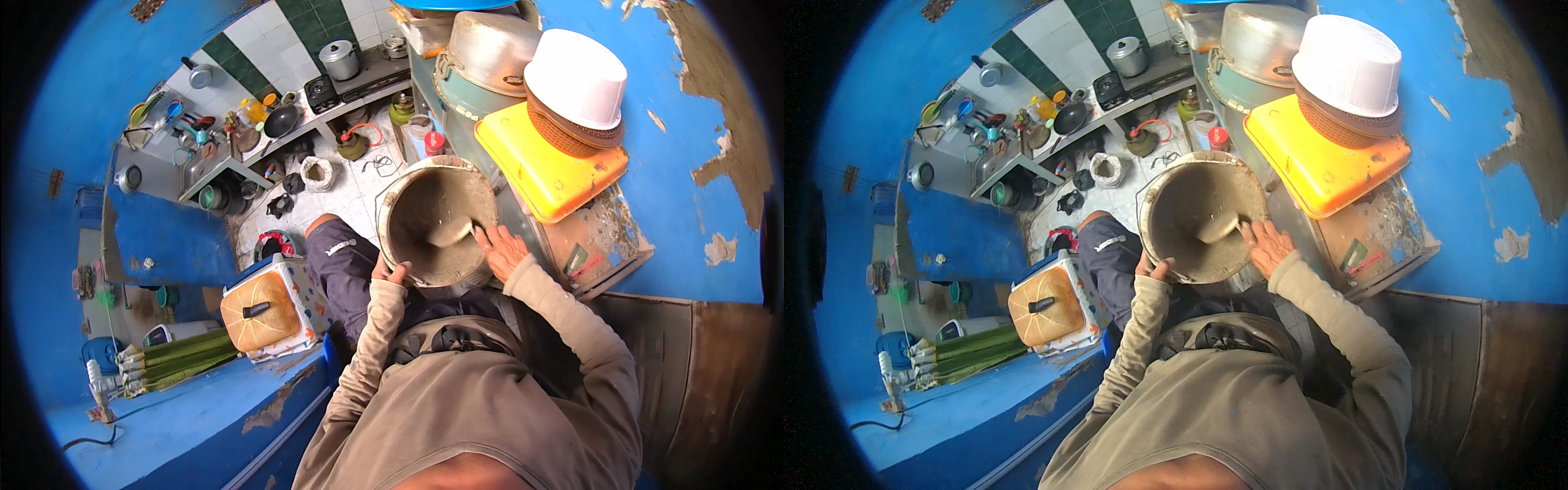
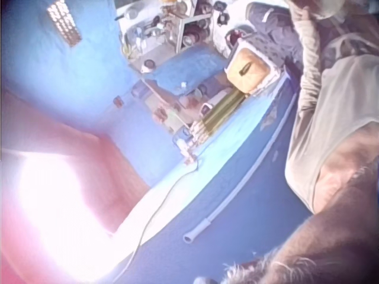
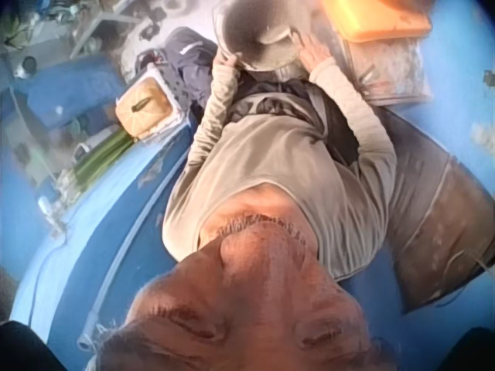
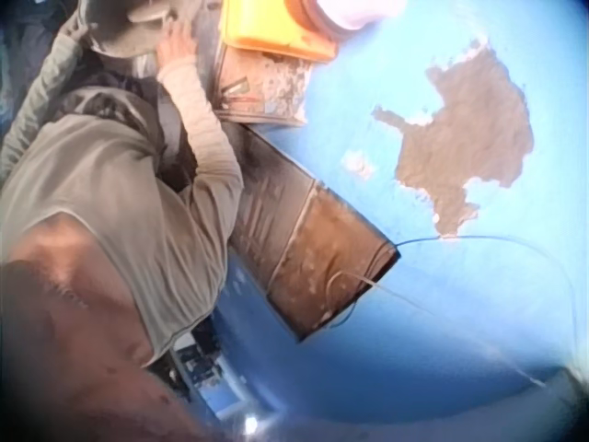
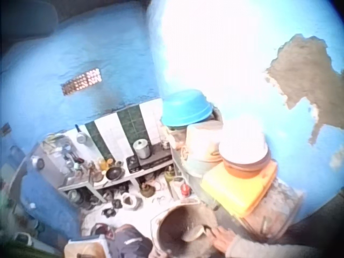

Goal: The person applies plaster to a damaged section of a blue wall using a trowel. They repeatedly scoop plaster from a bucket and smooth it onto the wall surface.

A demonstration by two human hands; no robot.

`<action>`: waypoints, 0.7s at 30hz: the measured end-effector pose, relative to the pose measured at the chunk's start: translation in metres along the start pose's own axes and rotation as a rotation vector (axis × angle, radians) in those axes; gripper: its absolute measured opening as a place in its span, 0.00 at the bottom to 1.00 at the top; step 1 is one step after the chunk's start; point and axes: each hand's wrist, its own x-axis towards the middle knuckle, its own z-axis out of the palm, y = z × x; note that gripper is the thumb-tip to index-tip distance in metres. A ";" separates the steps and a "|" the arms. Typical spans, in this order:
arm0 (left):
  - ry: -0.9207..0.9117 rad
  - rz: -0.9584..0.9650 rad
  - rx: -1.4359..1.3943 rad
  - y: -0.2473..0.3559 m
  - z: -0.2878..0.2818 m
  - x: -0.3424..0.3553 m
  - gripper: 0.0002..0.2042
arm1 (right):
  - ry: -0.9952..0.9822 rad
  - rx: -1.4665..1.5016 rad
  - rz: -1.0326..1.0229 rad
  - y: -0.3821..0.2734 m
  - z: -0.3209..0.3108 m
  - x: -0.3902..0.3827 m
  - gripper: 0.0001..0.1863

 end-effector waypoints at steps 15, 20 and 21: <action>0.002 -0.081 0.040 0.000 0.003 0.001 0.18 | 0.062 -0.026 0.072 -0.010 -0.013 0.008 0.26; -0.012 0.036 0.062 -0.005 0.001 0.002 0.20 | 0.057 0.004 0.045 -0.010 0.003 -0.002 0.27; 0.008 0.057 0.085 -0.007 -0.001 0.002 0.20 | 0.006 0.005 0.058 0.000 -0.002 -0.005 0.27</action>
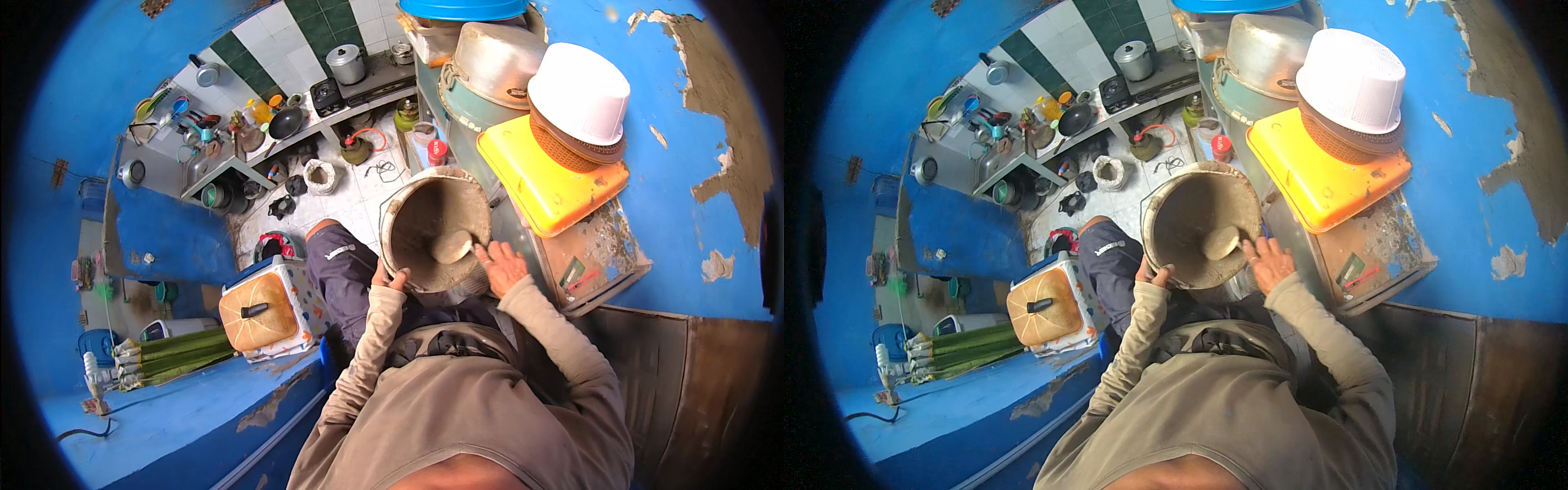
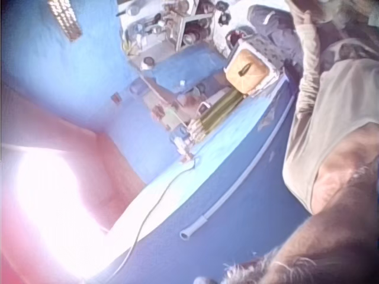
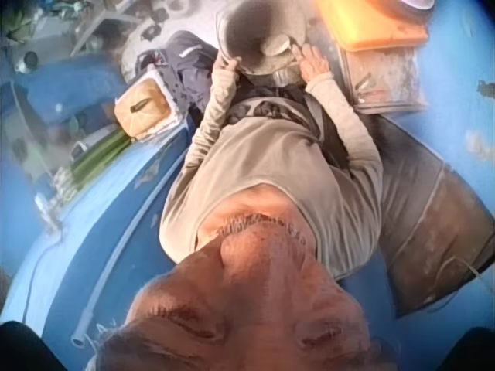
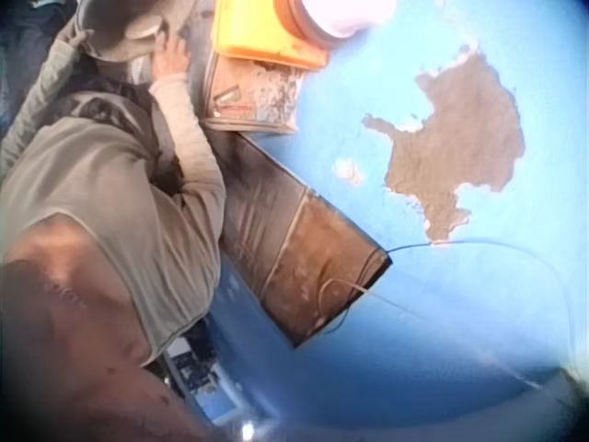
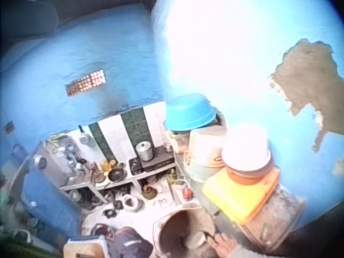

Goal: The person applies plaster to a damaged section of a blue wall using a trowel. They repeatedly scoop plaster from a bucket and smooth it onto the wall surface.

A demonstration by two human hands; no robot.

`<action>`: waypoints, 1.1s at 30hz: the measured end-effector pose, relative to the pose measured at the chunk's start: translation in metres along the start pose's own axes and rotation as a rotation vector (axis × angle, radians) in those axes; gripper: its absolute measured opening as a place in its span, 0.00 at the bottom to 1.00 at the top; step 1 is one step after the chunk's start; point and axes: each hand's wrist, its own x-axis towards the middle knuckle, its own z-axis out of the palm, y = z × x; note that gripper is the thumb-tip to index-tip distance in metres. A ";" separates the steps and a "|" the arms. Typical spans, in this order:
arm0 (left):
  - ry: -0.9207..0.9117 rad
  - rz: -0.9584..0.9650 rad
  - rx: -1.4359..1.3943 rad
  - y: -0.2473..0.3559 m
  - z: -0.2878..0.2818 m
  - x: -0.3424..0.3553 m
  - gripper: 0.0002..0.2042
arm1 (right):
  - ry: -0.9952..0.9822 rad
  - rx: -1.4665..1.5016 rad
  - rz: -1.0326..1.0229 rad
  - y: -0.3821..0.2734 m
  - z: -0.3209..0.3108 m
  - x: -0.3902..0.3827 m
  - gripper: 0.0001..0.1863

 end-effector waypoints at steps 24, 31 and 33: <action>-0.006 0.060 0.051 -0.033 -0.009 0.014 0.30 | 0.027 0.226 0.227 -0.030 0.006 0.023 0.26; 0.012 0.076 0.015 -0.040 -0.005 0.023 0.31 | -0.134 0.164 0.140 -0.033 0.036 0.020 0.23; 0.005 -0.002 -0.058 -0.045 -0.009 0.018 0.32 | -0.097 0.236 0.139 -0.034 0.017 0.024 0.23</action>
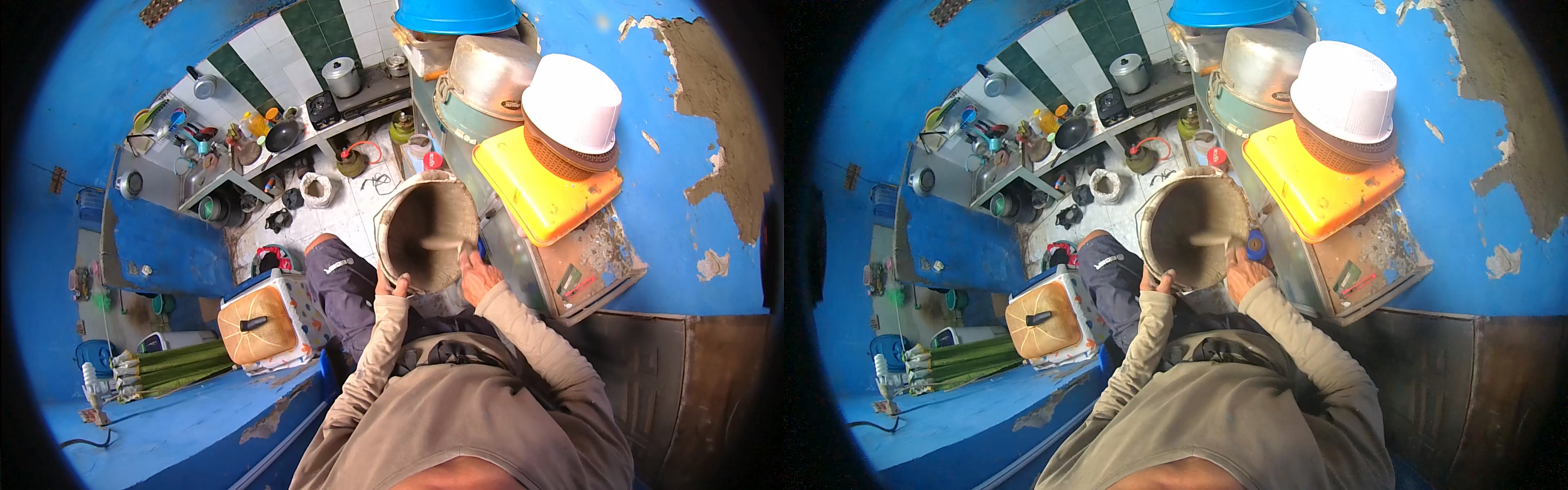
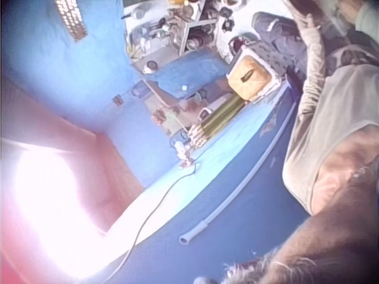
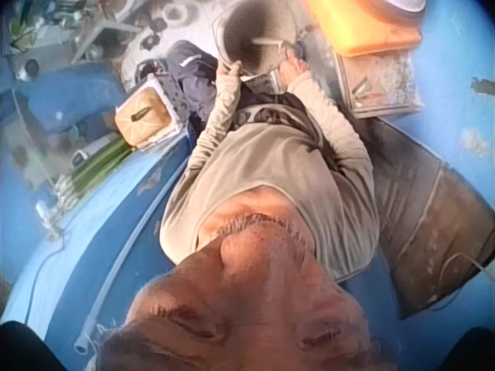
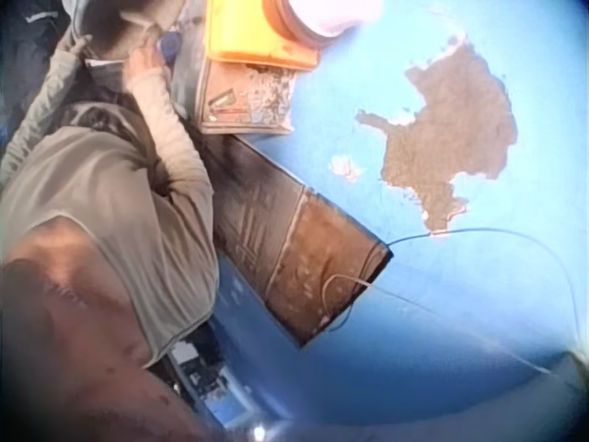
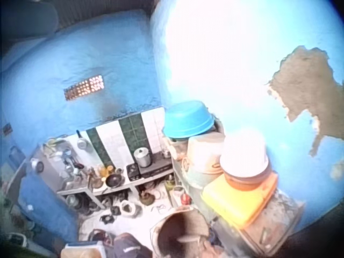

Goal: The person applies plaster to a damaged section of a blue wall using a trowel. They repeatedly scoop plaster from a bucket and smooth it onto the wall surface.

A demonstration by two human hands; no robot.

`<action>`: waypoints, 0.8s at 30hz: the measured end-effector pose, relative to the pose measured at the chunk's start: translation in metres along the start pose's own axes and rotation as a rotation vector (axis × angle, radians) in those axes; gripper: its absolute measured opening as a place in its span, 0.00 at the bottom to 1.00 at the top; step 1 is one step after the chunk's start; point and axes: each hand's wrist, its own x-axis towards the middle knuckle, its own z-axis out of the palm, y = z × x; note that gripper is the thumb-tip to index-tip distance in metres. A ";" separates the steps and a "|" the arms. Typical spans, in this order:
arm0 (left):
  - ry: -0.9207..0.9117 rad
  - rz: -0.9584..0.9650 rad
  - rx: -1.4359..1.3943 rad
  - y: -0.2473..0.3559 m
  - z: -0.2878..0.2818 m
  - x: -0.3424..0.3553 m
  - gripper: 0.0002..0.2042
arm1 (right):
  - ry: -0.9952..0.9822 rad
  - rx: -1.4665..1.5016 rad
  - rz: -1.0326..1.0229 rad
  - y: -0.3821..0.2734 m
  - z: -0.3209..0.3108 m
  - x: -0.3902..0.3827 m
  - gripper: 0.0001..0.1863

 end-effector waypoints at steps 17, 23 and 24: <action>0.088 0.134 0.073 0.027 0.018 0.003 0.21 | 0.058 -0.040 -0.051 0.007 0.002 -0.001 0.24; 0.067 0.149 0.123 0.030 0.019 0.002 0.22 | 0.019 -0.072 0.009 0.008 0.003 0.009 0.25; 0.068 0.147 0.101 0.028 0.016 0.004 0.22 | -0.039 -0.090 -0.015 0.010 0.010 -0.002 0.24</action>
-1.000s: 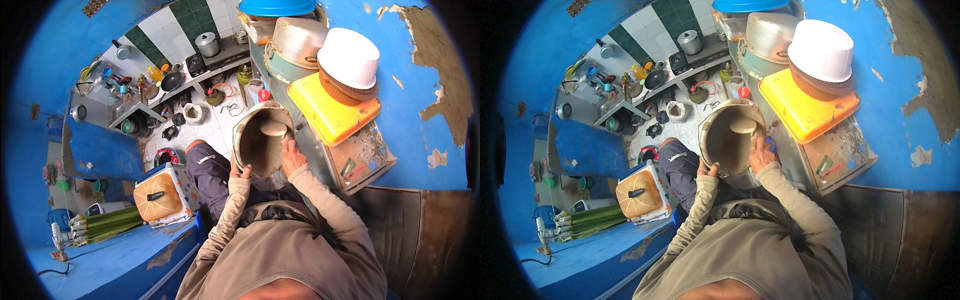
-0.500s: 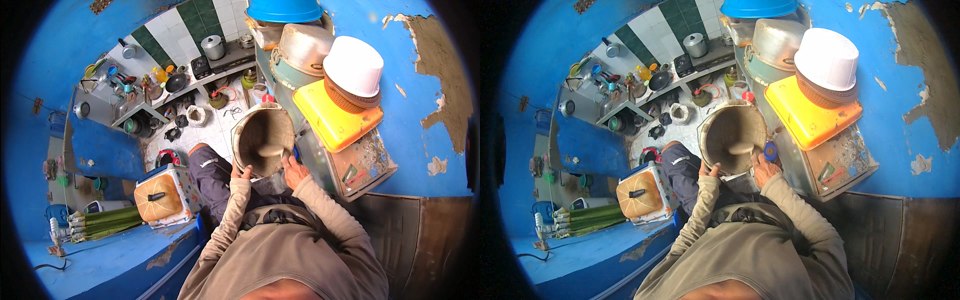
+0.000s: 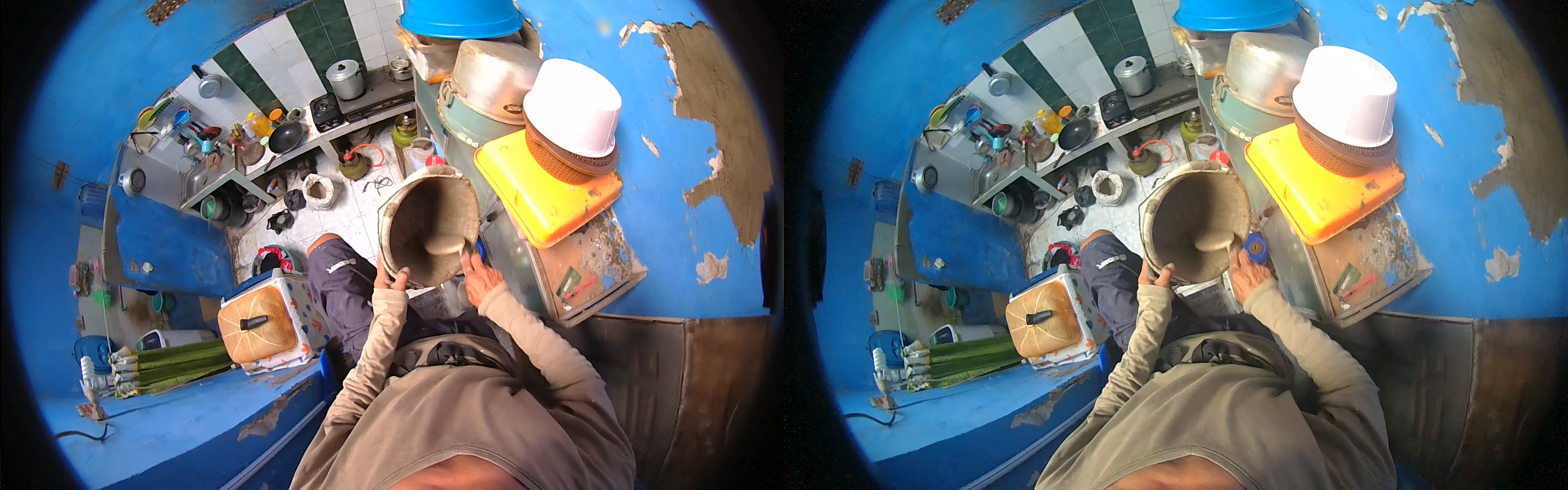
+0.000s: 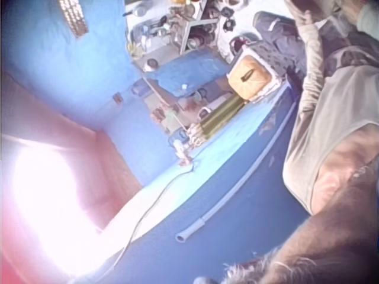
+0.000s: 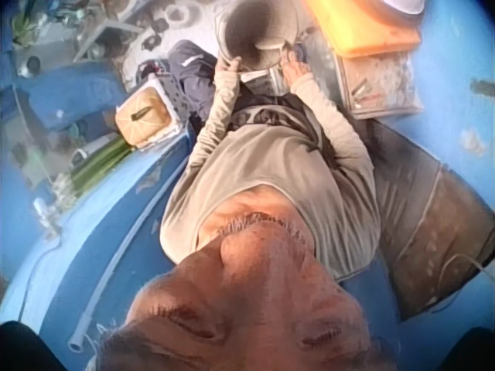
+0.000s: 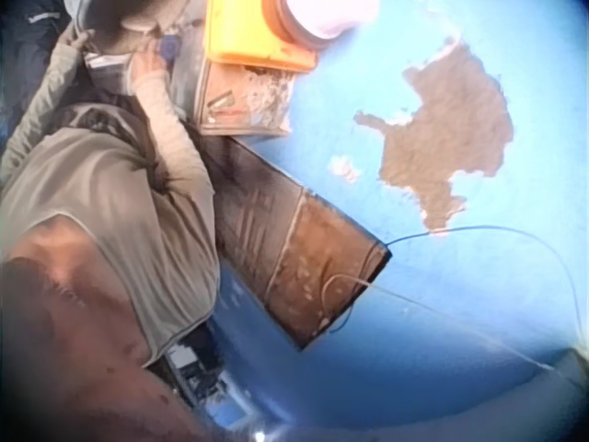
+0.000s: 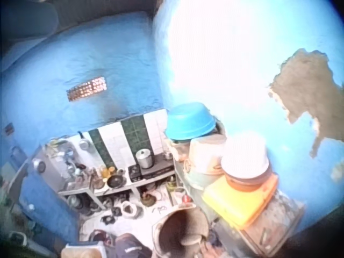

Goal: The person applies plaster to a damaged section of a blue wall using a trowel. They repeatedly scoop plaster from a bucket and smooth it onto the wall surface.

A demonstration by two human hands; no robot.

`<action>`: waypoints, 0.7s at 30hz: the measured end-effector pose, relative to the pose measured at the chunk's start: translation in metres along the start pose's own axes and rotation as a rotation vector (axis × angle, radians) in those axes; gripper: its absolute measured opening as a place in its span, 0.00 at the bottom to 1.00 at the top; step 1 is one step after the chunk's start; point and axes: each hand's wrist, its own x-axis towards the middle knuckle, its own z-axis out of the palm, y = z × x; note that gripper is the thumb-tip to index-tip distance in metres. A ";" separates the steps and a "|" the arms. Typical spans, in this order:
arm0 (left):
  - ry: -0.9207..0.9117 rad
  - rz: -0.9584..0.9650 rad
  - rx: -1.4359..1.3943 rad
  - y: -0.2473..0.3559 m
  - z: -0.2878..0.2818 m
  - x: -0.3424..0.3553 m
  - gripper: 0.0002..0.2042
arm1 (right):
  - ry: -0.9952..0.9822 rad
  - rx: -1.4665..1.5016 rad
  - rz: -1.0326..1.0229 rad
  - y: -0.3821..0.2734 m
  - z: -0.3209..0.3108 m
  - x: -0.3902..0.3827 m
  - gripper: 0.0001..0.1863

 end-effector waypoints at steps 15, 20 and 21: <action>-0.045 -0.033 -0.017 -0.007 0.002 -0.004 0.22 | 0.336 0.198 -0.011 -0.036 -0.029 0.032 0.24; -0.073 -0.115 -0.040 -0.008 -0.012 0.004 0.27 | 0.144 0.083 -0.226 0.000 -0.022 0.001 0.21; -0.058 -0.087 -0.021 -0.011 -0.013 0.003 0.27 | 0.117 0.071 -0.241 0.006 -0.020 0.001 0.20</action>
